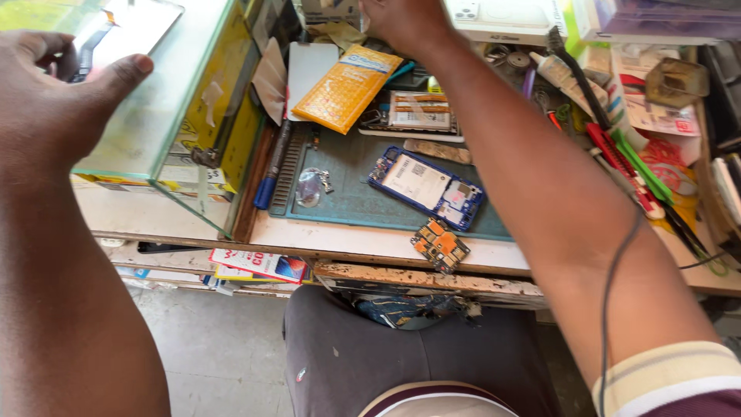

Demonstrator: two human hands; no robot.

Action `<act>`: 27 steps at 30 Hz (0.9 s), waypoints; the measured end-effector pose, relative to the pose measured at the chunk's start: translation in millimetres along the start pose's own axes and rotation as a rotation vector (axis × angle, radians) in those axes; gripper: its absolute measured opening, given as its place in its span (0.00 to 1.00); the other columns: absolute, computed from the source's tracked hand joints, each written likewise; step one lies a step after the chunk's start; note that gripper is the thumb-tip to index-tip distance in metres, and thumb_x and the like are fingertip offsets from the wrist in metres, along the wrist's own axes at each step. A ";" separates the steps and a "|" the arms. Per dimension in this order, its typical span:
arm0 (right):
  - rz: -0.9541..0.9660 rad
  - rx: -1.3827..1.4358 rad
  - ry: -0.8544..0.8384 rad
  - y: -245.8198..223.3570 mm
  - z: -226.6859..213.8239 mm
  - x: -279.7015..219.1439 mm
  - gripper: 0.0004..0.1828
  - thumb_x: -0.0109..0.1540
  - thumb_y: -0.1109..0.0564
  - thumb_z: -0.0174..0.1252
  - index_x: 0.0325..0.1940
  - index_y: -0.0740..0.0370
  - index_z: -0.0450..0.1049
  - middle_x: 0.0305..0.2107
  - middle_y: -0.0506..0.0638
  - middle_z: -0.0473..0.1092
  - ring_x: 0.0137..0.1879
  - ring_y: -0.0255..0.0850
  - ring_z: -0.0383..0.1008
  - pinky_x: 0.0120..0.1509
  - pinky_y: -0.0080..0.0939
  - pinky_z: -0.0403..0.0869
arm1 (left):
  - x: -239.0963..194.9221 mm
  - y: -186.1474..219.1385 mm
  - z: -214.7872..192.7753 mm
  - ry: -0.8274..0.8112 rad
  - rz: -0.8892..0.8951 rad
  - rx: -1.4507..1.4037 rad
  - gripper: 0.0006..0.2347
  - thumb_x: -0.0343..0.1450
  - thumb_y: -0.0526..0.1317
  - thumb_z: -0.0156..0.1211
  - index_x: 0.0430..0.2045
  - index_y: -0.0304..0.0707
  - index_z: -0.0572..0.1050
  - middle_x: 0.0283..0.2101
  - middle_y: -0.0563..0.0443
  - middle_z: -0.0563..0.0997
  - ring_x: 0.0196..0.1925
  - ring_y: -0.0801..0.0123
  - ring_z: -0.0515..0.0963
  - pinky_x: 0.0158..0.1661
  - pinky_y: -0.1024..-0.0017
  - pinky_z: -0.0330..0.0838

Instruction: The person disassembles a smartphone, removes the battery and motherboard, cleans the internal frame with a cloth, and uses tweezers to adjust small components. The person handles the screen assembly and places parts on the workbench.

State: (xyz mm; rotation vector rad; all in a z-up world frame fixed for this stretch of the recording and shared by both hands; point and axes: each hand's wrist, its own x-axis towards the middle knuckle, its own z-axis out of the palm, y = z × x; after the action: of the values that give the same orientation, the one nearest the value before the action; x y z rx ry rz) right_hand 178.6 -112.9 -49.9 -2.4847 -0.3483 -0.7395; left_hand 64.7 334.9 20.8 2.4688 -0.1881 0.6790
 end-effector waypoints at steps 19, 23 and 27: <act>0.107 0.787 -0.196 -25.7 -188.3 -164.1 0.09 0.72 0.61 0.61 0.56 0.65 0.74 0.44 0.47 0.78 0.51 0.31 0.79 0.58 0.33 0.78 | -54.3 247.2 129.0 -0.211 0.802 -0.602 0.20 0.69 0.44 0.77 0.49 0.32 0.78 0.44 0.45 0.82 0.39 0.62 0.83 0.41 0.68 0.75; 0.247 0.836 -0.198 -7.4 -186.7 -171.0 0.11 0.71 0.61 0.57 0.57 0.62 0.72 0.39 0.45 0.76 0.44 0.30 0.77 0.47 0.32 0.78 | -22.9 266.2 166.7 -0.608 0.539 -0.569 0.11 0.71 0.41 0.73 0.40 0.33 0.81 0.32 0.51 0.84 0.32 0.73 0.83 0.36 0.74 0.76; 0.177 0.833 -0.118 -3.7 -179.7 -173.2 0.09 0.74 0.60 0.56 0.59 0.61 0.69 0.40 0.47 0.77 0.45 0.30 0.77 0.49 0.31 0.77 | -13.1 259.0 202.1 -0.860 0.437 -1.017 0.07 0.75 0.35 0.67 0.38 0.28 0.78 0.34 0.55 0.83 0.35 0.81 0.81 0.38 0.79 0.77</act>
State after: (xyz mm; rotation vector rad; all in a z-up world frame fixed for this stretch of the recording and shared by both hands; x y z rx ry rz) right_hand -42.4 -224.4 -18.1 -1.7351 -0.3755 -0.2788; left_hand 69.2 7.1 -3.4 1.5469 -1.1031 -0.3456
